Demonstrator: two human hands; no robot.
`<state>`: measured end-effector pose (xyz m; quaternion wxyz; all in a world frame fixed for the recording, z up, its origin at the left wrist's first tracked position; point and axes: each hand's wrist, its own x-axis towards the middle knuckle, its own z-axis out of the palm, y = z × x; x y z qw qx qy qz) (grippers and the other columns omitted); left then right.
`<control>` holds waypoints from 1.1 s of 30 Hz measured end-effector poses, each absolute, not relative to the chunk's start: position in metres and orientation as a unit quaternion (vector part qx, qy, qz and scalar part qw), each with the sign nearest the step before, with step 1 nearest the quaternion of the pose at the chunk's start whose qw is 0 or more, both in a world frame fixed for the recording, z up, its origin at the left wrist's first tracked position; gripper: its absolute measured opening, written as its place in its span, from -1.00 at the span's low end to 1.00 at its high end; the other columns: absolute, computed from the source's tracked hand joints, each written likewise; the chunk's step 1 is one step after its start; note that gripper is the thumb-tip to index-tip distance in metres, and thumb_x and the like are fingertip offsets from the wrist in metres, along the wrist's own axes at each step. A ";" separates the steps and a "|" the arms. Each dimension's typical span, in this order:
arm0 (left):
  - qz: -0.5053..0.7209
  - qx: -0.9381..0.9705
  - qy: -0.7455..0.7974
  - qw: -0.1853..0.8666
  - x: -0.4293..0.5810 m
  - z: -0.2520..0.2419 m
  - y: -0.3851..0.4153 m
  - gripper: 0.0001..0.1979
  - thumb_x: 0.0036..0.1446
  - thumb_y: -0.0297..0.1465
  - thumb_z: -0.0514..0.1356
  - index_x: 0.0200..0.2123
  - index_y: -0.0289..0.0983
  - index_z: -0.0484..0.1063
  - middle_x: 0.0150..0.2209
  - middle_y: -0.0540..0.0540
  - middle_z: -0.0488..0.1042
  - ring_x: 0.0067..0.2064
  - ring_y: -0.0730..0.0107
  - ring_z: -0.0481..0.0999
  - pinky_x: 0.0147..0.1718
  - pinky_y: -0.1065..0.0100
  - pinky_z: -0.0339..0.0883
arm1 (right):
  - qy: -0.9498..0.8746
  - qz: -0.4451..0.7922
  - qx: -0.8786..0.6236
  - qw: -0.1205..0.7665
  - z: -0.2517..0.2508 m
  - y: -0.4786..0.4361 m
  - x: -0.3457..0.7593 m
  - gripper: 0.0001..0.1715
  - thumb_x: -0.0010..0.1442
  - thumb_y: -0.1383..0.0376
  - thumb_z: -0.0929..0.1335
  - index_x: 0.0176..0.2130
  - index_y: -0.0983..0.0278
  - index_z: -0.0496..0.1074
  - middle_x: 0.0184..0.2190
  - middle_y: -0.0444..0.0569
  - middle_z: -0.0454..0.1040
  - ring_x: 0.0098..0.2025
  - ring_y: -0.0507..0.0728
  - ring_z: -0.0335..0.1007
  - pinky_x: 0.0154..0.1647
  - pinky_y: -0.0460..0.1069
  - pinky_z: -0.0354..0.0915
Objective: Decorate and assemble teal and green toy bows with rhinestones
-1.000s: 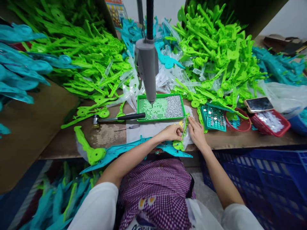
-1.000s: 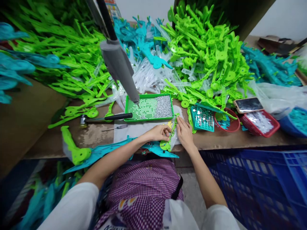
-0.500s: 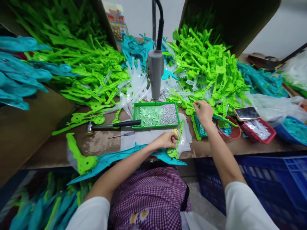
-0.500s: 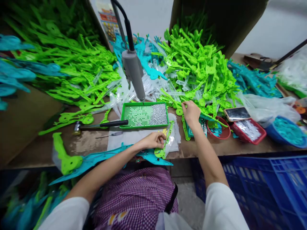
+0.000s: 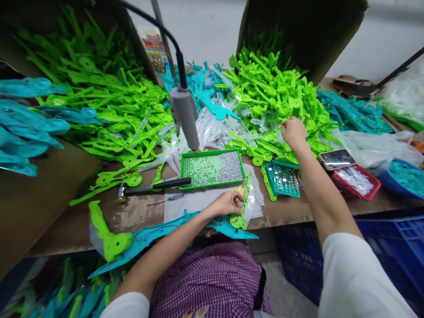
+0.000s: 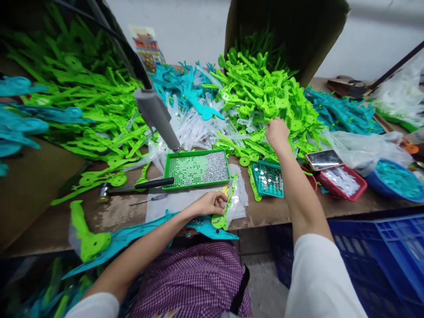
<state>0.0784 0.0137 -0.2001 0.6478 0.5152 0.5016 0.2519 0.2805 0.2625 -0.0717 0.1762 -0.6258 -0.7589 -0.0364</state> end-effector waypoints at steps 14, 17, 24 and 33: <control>0.240 0.562 0.501 0.613 0.077 -0.204 0.015 -0.55 -0.26 -0.49 0.37 -0.20 -0.33 0.42 -0.42 0.04 0.48 -0.46 0.52 0.41 -0.49 0.50 0.24 | -0.846 -0.056 -0.524 0.084 -0.123 0.115 0.282 -0.65 0.28 0.25 0.22 -0.32 0.26 0.56 0.00 0.13 0.46 0.06 0.32 0.25 0.03 0.26 0.05; 0.241 0.570 0.504 0.602 0.077 -0.205 0.014 -0.56 -0.25 -0.47 0.37 -0.20 -0.33 0.42 -0.41 0.03 0.49 -0.45 0.51 0.41 -0.50 0.50 0.24 | -0.836 -0.068 -0.539 0.072 -0.157 0.069 0.279 -0.58 0.27 0.40 0.16 -0.03 0.23 0.48 0.25 0.12 0.26 0.29 0.33 0.05 0.13 0.32 -0.08; 0.245 0.571 0.496 0.607 0.078 -0.203 0.014 -0.57 -0.25 -0.48 0.36 -0.21 -0.33 0.41 -0.44 0.04 0.47 -0.47 0.52 0.40 -0.50 0.50 0.22 | -0.826 -0.075 -0.552 0.088 -0.173 0.029 0.282 -0.50 0.28 0.42 0.10 0.06 0.13 0.41 0.31 0.03 0.17 0.38 0.27 -0.10 0.17 0.35 -0.19; 0.265 0.523 0.481 0.652 0.079 -0.202 0.014 -0.56 -0.27 -0.48 0.36 -0.23 -0.34 0.36 -0.46 0.06 0.42 -0.47 0.54 0.38 -0.49 0.48 0.21 | -0.823 -0.071 -0.562 0.050 -0.166 -0.005 0.295 -0.67 0.32 0.30 0.17 -0.07 0.18 0.45 0.13 0.09 0.40 0.14 0.29 0.23 0.01 0.24 -0.01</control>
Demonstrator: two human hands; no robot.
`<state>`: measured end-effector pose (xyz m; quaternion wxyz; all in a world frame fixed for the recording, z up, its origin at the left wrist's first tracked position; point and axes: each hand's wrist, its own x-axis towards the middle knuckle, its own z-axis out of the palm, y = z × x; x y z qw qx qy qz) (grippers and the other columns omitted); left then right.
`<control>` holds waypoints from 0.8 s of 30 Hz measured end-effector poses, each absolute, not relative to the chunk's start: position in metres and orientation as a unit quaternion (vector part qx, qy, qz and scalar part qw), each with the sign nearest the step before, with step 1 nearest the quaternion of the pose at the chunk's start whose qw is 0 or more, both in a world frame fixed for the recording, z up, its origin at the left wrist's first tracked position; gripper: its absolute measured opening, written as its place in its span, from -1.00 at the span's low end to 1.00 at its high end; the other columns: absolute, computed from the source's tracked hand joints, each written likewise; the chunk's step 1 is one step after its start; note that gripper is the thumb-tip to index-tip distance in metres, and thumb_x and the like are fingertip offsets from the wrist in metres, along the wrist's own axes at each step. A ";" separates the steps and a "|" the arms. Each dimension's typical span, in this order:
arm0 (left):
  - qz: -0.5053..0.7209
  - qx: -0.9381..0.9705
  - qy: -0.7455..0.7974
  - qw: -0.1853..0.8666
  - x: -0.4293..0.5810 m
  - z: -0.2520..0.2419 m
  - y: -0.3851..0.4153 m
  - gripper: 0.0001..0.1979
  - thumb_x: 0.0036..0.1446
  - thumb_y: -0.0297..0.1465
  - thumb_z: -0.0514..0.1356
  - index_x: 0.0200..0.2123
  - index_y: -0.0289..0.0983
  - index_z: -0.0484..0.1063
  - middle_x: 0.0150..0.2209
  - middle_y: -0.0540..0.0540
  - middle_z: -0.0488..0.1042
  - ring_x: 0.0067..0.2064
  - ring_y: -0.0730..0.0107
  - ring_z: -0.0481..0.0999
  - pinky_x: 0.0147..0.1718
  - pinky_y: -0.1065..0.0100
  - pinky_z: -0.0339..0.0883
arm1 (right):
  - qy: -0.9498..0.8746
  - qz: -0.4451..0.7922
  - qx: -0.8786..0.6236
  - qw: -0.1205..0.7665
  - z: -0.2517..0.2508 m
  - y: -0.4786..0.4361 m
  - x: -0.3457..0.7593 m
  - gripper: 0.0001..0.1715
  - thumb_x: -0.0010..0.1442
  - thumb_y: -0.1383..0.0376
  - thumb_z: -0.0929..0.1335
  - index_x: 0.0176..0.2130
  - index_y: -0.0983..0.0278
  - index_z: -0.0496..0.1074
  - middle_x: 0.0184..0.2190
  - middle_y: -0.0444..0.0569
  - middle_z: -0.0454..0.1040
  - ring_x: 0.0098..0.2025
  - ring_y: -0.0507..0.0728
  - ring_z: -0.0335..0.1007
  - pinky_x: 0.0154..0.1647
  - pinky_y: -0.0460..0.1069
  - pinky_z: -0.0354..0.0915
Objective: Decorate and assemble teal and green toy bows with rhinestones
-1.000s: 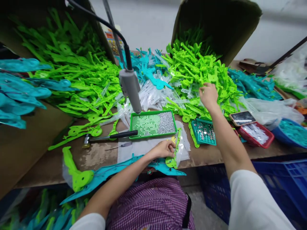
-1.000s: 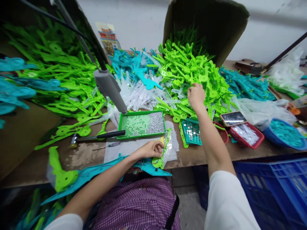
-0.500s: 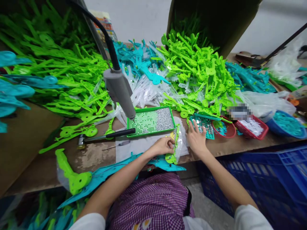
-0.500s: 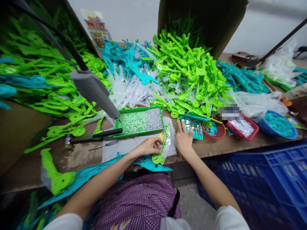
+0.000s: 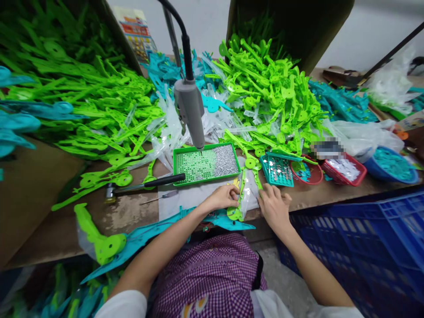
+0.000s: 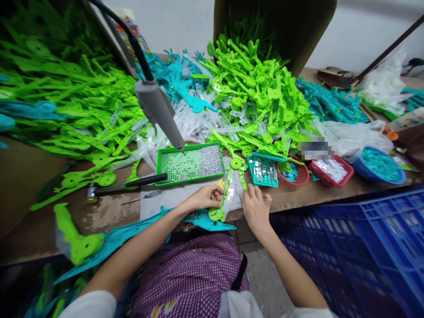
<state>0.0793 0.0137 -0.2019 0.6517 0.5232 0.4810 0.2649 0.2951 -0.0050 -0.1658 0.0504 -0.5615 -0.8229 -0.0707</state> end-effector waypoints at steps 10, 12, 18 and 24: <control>0.262 0.529 0.478 0.650 0.078 -0.200 0.014 -0.56 -0.27 -0.46 0.35 -0.22 -0.35 0.36 -0.46 0.04 0.44 -0.46 0.51 0.39 -0.49 0.47 0.22 | -0.804 -0.068 -0.590 0.037 -0.178 -0.034 0.320 -0.60 0.34 0.21 0.20 0.07 0.31 0.37 -0.22 0.05 0.52 -0.21 0.20 0.36 -0.24 0.06 0.10; 0.267 0.526 0.477 0.651 0.078 -0.200 0.014 -0.56 -0.27 -0.46 0.36 -0.23 -0.35 0.37 -0.46 0.04 0.44 -0.46 0.51 0.40 -0.49 0.48 0.22 | -0.807 -0.063 -0.584 0.064 -0.170 -0.031 0.317 -0.61 0.35 0.21 0.19 0.05 0.31 0.39 -0.18 0.07 0.52 -0.17 0.21 0.36 -0.22 0.06 0.12; 0.268 0.524 0.490 0.643 0.079 -0.202 0.014 -0.56 -0.29 -0.51 0.36 -0.23 -0.35 0.39 -0.46 0.05 0.44 -0.48 0.56 0.38 -0.49 0.51 0.23 | -0.816 0.029 -0.553 0.168 -0.130 0.055 0.253 -0.62 0.38 0.20 0.13 0.00 0.25 0.40 -0.07 0.06 0.48 -0.10 0.16 0.43 -0.18 0.00 0.23; 0.253 0.537 0.503 0.629 0.079 -0.200 0.013 -0.53 -0.27 -0.48 0.37 -0.19 -0.38 0.41 -0.44 0.05 0.45 -0.49 0.58 0.37 -0.51 0.51 0.22 | -0.769 0.064 -0.633 0.067 -0.132 0.155 0.208 -0.68 0.19 0.34 0.28 -0.05 0.37 0.41 -0.12 0.23 0.50 -0.14 0.32 0.47 -0.20 0.09 0.27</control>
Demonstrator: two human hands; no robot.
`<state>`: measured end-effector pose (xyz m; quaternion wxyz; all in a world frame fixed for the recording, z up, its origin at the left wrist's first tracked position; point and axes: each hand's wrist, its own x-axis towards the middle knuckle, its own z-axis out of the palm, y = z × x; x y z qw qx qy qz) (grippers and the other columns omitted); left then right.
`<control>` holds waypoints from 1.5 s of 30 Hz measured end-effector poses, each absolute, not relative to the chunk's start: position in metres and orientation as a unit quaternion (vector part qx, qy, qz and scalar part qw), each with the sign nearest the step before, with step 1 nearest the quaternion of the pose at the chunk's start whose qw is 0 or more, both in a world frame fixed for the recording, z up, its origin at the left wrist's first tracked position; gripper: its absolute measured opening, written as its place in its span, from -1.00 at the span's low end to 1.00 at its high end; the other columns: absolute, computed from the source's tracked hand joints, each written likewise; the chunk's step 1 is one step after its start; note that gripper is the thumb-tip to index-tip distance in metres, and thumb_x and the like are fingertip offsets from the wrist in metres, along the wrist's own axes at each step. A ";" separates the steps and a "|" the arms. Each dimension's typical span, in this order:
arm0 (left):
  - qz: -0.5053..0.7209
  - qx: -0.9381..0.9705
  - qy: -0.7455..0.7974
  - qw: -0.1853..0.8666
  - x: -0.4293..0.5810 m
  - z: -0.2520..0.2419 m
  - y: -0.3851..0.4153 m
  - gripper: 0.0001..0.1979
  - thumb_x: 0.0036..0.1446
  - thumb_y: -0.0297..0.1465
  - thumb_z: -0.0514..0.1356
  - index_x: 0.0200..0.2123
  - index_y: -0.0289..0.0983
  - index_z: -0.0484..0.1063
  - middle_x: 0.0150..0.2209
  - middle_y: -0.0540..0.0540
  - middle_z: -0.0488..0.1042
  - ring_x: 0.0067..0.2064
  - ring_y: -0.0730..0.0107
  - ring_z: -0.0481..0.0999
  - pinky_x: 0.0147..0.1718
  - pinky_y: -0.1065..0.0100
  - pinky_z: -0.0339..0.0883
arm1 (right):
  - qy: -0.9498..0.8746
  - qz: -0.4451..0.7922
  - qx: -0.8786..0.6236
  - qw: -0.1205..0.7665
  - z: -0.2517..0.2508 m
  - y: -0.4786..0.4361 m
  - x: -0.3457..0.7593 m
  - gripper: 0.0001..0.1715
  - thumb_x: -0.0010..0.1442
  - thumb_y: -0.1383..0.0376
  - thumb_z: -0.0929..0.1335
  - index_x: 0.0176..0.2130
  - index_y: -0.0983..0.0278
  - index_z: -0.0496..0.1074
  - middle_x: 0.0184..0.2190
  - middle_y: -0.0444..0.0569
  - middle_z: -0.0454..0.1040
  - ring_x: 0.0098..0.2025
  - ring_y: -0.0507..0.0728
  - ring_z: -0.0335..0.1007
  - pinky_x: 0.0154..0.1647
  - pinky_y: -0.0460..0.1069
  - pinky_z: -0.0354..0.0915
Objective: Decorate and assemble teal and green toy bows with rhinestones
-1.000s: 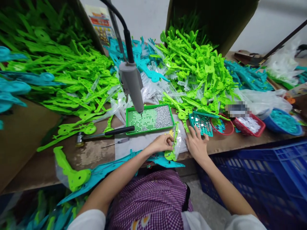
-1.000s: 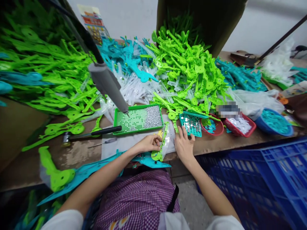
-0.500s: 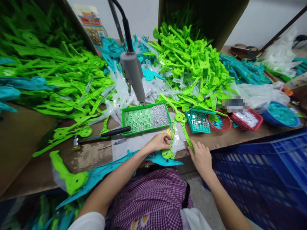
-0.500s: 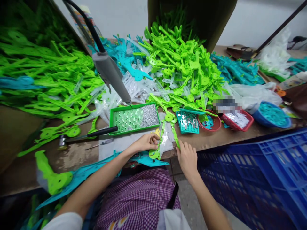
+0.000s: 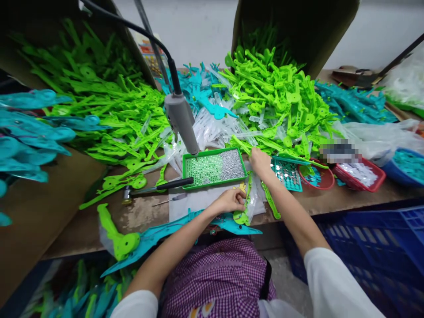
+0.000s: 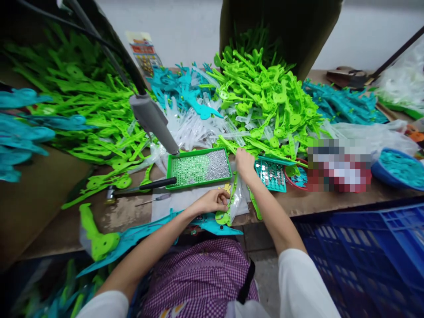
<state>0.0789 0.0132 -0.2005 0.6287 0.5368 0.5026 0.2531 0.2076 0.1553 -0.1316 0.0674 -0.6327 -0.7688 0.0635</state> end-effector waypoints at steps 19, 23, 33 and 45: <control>0.238 0.556 0.504 0.616 0.078 -0.197 0.013 -0.55 -0.23 -0.48 0.36 -0.18 -0.37 0.42 -0.43 0.03 0.47 -0.49 0.56 0.37 -0.50 0.50 0.20 | -0.543 0.543 -0.480 0.424 -0.108 0.100 0.265 -0.62 -0.13 0.13 0.51 -0.33 0.24 0.41 -0.47 -0.18 0.42 -0.46 -0.01 0.26 -0.43 -0.09 0.16; 0.249 0.533 0.491 0.642 0.079 -0.201 0.015 -0.56 -0.25 -0.49 0.37 -0.21 -0.37 0.40 -0.45 0.05 0.44 -0.48 0.56 0.37 -0.49 0.50 0.20 | -0.448 0.624 -0.500 0.400 -0.122 0.042 0.280 -0.52 -0.21 0.13 0.55 -0.27 0.22 0.45 -0.43 -0.15 0.44 -0.46 0.00 0.30 -0.48 -0.10 0.22; 0.247 0.680 0.524 0.449 0.072 -0.115 -0.015 -0.61 0.11 -0.32 0.25 0.03 -0.22 0.41 -0.01 -0.17 0.48 -0.02 0.16 0.46 -0.02 0.21 0.30 | -0.358 0.604 -0.544 0.460 -0.142 -0.017 0.273 -0.58 -0.19 0.10 0.56 -0.37 0.24 0.45 -0.52 -0.17 0.42 -0.59 -0.04 0.24 -0.64 -0.13 0.21; 0.360 0.502 0.570 0.541 0.103 -0.130 -0.073 -0.64 0.06 -0.39 0.26 -0.02 -0.23 0.49 -0.05 -0.13 0.50 -0.13 0.32 0.47 -0.24 0.40 0.41 | -0.460 0.555 -0.569 0.395 -0.162 -0.017 0.272 -0.59 0.00 -0.03 0.44 -0.35 0.25 0.44 -0.65 -0.17 0.42 -0.66 0.03 0.29 -0.68 -0.06 0.26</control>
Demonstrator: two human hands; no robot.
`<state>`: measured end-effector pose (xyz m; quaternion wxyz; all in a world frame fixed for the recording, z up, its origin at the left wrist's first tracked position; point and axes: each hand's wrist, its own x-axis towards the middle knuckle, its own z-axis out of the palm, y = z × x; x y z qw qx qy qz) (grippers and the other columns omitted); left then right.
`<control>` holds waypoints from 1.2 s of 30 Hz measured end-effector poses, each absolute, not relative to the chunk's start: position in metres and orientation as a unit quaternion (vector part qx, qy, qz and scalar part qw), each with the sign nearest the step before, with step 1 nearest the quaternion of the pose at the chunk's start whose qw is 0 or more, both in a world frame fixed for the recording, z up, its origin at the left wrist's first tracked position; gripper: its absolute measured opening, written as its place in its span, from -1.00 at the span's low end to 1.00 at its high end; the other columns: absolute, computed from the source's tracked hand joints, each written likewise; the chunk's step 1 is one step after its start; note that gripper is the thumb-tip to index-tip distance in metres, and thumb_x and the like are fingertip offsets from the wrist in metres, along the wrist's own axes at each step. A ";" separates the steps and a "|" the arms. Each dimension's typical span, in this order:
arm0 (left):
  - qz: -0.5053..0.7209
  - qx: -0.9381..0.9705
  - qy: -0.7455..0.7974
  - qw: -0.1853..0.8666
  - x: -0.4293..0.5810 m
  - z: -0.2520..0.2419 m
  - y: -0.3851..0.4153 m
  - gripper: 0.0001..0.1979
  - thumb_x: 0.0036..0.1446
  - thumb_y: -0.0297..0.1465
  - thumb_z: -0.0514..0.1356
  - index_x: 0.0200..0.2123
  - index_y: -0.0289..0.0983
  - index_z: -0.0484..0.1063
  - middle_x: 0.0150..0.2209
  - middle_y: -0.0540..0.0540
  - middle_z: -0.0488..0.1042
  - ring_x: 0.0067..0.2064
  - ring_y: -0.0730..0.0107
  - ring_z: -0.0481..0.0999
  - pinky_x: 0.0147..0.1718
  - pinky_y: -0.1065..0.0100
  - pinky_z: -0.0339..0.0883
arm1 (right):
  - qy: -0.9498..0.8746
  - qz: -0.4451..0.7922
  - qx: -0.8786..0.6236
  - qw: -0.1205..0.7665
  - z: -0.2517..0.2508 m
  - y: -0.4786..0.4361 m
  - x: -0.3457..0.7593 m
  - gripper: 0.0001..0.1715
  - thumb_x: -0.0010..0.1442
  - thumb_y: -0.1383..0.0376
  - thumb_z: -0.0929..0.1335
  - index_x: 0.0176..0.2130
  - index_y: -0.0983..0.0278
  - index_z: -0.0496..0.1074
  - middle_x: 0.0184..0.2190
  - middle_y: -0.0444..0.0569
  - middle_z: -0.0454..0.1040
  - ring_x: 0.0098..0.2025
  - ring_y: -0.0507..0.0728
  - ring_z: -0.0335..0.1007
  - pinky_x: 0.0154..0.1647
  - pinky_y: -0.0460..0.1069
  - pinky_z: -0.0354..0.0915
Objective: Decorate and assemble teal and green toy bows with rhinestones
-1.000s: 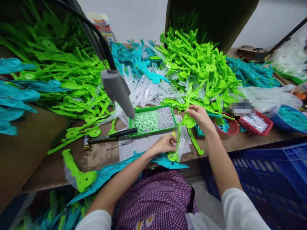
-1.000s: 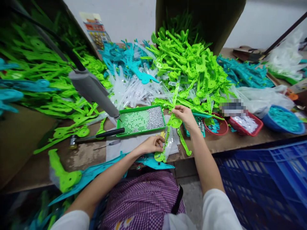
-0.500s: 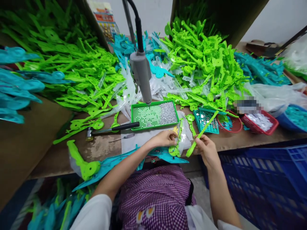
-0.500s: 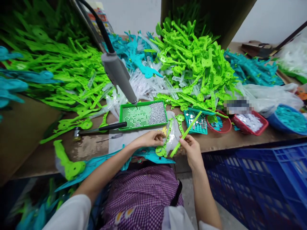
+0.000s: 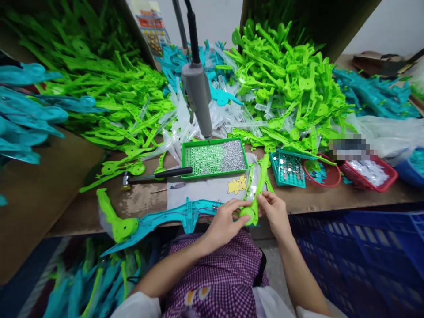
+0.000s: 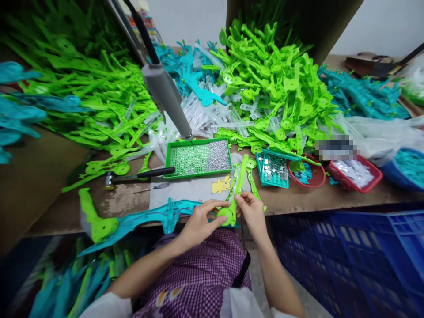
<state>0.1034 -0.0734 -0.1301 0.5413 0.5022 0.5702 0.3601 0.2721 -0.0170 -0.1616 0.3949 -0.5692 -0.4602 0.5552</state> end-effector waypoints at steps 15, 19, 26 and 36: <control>0.341 0.477 0.605 0.539 0.105 -0.147 -0.066 -0.69 0.08 -0.36 0.24 -0.09 -0.29 0.55 -0.11 -0.13 0.57 -0.19 0.30 0.52 -0.22 0.37 0.39 | -0.817 0.218 -0.453 0.283 -0.190 0.043 0.278 -0.48 0.35 0.16 0.16 0.23 0.21 0.27 0.23 0.03 0.30 0.27 0.15 0.21 0.28 0.16 0.17; 0.337 0.471 0.608 0.544 0.103 -0.152 -0.062 -0.68 0.08 -0.33 0.25 -0.09 -0.30 0.56 -0.14 -0.12 0.59 -0.23 0.31 0.52 -0.26 0.38 0.37 | -0.823 0.194 -0.461 0.269 -0.195 0.048 0.278 -0.49 0.35 0.16 0.16 0.21 0.20 0.30 0.20 0.03 0.34 0.25 0.14 0.24 0.28 0.17 0.15; 0.313 0.523 0.605 0.513 0.096 -0.152 -0.060 -0.66 0.15 -0.30 0.19 -0.03 -0.27 0.52 -0.07 -0.12 0.57 -0.19 0.28 0.54 -0.17 0.32 0.37 | -0.842 0.118 -0.474 0.228 -0.193 0.051 0.272 -0.53 0.37 0.19 0.14 0.14 0.26 0.37 0.14 0.03 0.41 0.21 0.13 0.29 0.30 0.15 0.04; 0.239 0.667 0.579 0.403 0.083 -0.148 -0.052 -0.76 0.20 -0.28 0.17 -0.08 -0.21 0.47 -0.09 -0.10 0.52 -0.01 0.20 0.41 0.03 0.21 0.21 | -0.864 0.043 -0.473 0.166 -0.181 0.052 0.259 -0.53 0.39 0.24 0.10 0.12 0.30 0.38 0.13 0.08 0.42 0.18 0.18 0.33 0.30 0.23 -0.14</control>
